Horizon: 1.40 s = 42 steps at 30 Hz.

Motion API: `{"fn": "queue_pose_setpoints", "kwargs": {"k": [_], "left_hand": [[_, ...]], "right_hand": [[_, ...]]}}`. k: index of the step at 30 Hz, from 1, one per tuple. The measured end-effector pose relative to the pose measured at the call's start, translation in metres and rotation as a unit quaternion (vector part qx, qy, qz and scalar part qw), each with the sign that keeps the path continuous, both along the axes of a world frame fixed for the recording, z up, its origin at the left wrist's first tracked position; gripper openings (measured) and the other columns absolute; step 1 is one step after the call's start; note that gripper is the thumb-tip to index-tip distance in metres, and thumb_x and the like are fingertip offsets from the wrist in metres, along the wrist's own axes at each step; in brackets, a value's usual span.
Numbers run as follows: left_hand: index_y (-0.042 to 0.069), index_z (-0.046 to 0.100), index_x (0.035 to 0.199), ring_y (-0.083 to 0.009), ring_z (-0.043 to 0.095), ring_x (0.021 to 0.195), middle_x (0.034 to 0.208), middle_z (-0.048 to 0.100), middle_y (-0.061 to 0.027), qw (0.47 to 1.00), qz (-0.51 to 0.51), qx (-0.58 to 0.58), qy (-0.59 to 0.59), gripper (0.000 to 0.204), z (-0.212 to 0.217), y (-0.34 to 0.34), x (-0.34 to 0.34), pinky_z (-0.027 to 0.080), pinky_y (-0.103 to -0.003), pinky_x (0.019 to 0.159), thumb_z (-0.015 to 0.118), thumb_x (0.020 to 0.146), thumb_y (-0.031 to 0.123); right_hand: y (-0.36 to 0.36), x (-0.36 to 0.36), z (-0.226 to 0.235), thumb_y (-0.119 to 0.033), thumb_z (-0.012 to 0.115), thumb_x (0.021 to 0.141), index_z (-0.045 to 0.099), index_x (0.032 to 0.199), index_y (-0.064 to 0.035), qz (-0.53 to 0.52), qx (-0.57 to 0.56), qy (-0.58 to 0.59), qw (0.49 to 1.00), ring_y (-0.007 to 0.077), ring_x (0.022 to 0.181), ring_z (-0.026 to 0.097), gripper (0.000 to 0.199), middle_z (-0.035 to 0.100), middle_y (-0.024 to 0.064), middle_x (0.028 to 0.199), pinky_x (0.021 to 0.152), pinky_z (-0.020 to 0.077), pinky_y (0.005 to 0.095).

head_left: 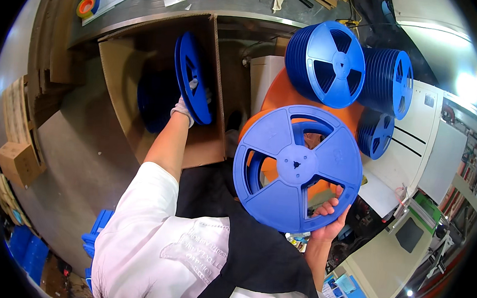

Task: The person picks up plastic reels from a table and places them one by one into a cardboard box.

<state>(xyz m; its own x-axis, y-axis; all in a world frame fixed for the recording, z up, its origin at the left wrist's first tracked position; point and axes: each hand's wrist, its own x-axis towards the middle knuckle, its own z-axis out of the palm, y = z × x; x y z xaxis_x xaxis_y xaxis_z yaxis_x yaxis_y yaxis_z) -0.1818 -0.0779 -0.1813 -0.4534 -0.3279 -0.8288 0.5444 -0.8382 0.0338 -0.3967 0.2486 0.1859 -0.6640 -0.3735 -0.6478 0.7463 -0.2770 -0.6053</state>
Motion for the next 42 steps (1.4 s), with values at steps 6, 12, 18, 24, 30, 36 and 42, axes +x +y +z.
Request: {"fn": "queue_pose_setpoints", "kwargs": {"k": [6,12,18,24,30,36,42], "left_hand": [[0.008,0.039,0.145,-0.0296,0.035,0.138,0.147,0.041,-0.0098,0.997,0.013,-0.006,-0.072,0.062,-0.019,0.013,0.005,0.022,-0.040,0.116,0.057,0.093,0.039],[0.010,0.037,0.148,-0.0290,0.029,0.143,0.153,0.036,-0.0095,0.954,-0.071,-0.160,-0.244,0.064,0.013,0.075,0.053,0.017,-0.038,0.119,0.055,0.095,0.040],[0.002,0.043,0.141,-0.0371,0.032,0.139,0.146,0.040,-0.0229,0.518,-0.375,-0.624,-0.448,0.061,0.199,0.049,0.019,0.022,-0.046,0.116,0.050,0.094,0.040],[0.002,0.042,0.141,-0.0411,0.033,0.138,0.146,0.037,-0.0266,0.443,-0.442,-0.751,-0.212,0.071,0.304,0.123,-0.027,0.021,-0.050,0.117,0.059,0.086,0.043],[0.001,0.053,0.128,-0.0392,0.046,0.128,0.137,0.049,-0.0239,0.457,-0.440,-0.730,-0.253,0.053,0.279,0.112,0.013,0.034,-0.046,0.110,0.061,0.083,0.028],[0.004,0.050,0.134,-0.0355,0.043,0.134,0.140,0.047,-0.0221,0.417,-0.386,-0.801,-0.190,0.058,0.296,0.148,0.037,0.027,-0.046,0.115,0.060,0.085,0.031],[0.003,0.052,0.132,-0.0369,0.047,0.128,0.136,0.051,-0.0214,0.396,-0.451,-0.693,-0.400,0.049,0.241,0.103,0.073,0.034,-0.046,0.110,0.054,0.090,0.027]], "right_hand": [[-0.030,-0.020,0.002,-0.045,0.044,0.101,0.036,0.143,-0.0039,0.014,0.019,-0.009,1.000,0.0104,0.068,0.051,0.060,0.057,0.0025,0.090,0.061,0.0441,0.0247],[-0.050,-0.023,-0.010,-0.048,0.046,0.099,0.047,0.132,-0.0032,0.046,-0.120,-0.058,0.990,0.0077,0.057,0.036,0.056,0.039,-0.0016,0.073,0.051,0.0323,0.0230],[-0.075,0.005,-0.023,-0.057,0.052,0.094,0.042,0.088,-0.0124,0.087,-0.153,-0.121,0.977,0.0061,0.041,0.025,0.046,0.027,-0.0056,0.055,0.041,0.0202,0.0228],[-0.076,0.045,-0.014,-0.056,0.052,0.094,0.039,0.085,-0.0143,0.184,-0.218,-0.171,0.943,0.0058,0.040,0.023,0.045,0.026,-0.0061,0.053,0.041,0.0197,0.0229],[-0.047,0.070,-0.015,-0.055,0.052,0.095,0.038,0.087,-0.0145,0.169,-0.273,-0.179,0.930,0.0051,0.039,0.023,0.043,0.026,-0.0063,0.052,0.041,0.0195,0.0222],[-0.039,0.085,-0.014,-0.053,0.054,0.095,0.039,0.086,-0.0141,0.174,-0.276,-0.185,0.927,0.0052,0.038,0.024,0.043,0.026,-0.0066,0.051,0.041,0.0208,0.0222],[-0.047,0.091,-0.004,-0.055,0.053,0.094,0.042,0.091,-0.0116,0.202,-0.299,-0.149,0.921,0.0056,0.040,0.026,0.045,0.028,-0.0051,0.054,0.039,0.0212,0.0227]]}}
